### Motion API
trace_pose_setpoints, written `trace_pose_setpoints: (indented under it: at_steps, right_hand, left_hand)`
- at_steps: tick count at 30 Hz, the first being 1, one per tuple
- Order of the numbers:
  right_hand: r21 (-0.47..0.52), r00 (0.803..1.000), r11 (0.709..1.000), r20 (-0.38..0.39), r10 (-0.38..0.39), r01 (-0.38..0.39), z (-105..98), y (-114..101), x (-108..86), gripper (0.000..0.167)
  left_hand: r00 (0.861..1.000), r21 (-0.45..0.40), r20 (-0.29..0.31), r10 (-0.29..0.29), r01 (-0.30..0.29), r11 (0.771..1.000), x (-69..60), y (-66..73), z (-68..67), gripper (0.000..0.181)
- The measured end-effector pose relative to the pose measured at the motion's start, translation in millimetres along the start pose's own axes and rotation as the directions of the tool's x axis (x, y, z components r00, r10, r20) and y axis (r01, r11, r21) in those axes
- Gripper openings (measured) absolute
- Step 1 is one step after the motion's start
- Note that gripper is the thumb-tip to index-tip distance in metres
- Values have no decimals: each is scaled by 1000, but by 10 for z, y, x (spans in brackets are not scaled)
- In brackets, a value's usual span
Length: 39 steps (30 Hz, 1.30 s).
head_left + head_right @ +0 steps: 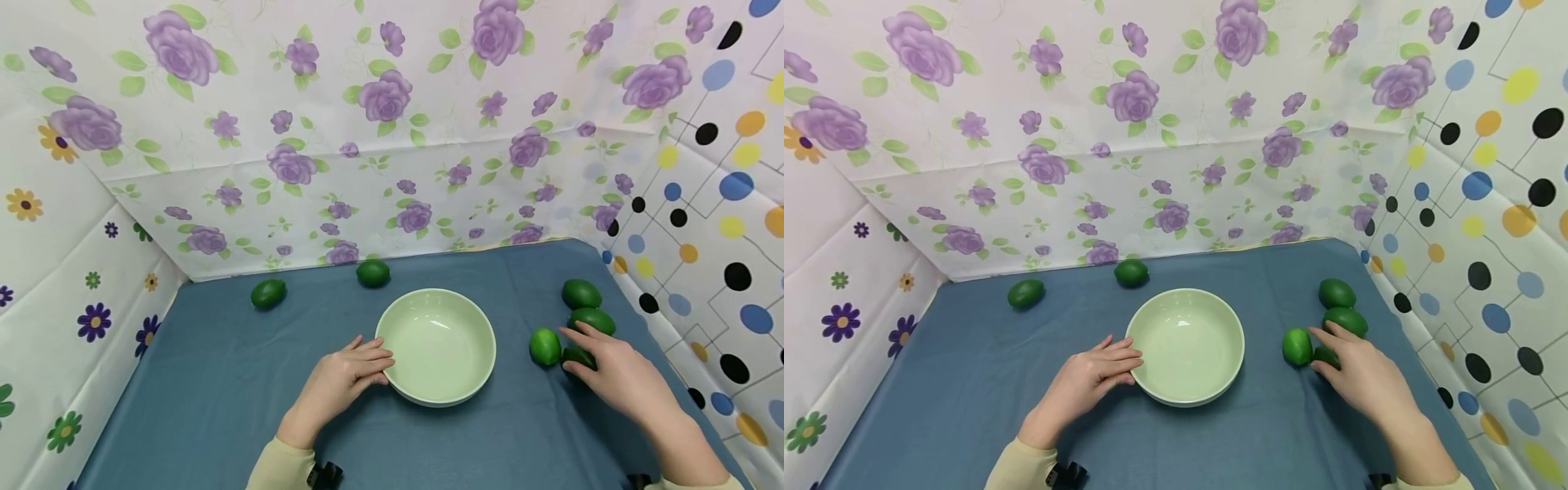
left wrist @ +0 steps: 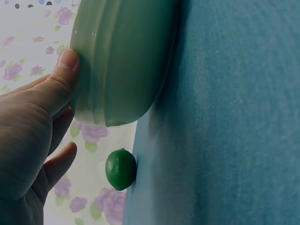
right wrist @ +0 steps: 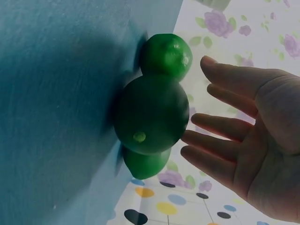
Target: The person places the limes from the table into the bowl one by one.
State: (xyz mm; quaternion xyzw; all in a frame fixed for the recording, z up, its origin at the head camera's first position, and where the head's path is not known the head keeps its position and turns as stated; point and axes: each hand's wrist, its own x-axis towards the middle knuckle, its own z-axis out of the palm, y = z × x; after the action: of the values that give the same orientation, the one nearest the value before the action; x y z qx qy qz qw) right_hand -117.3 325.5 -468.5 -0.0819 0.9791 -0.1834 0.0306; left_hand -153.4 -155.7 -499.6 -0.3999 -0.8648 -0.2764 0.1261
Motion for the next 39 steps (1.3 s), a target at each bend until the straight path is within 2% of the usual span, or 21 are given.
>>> trace_pose_setpoints:
  at_steps: [13, 20, 28, 39]
  right_hand:
    - [-16, 996, 997, 43, 81, -80, 18, 150, -82, 70]
    - [-15, 995, 996, 47, 89, -89, 57, 205, -94, 68]
    - [13, 996, 997, 32, 78, -79, 84, 225, -97, 69]
    - [18, 985, 989, 95, 143, -145, 71, 275, -110, 79]
  left_hand:
    - [1000, -21, 13, -3, 3, 1000, -13, -3, 16, 37]
    - [1000, -31, 16, -6, 7, 999, -11, 5, 13, 37]
    - [1000, -36, -9, -7, 7, 999, -14, -10, 25, 36]
    - [1000, -45, -6, -23, 23, 999, -22, -1, 30, 36]
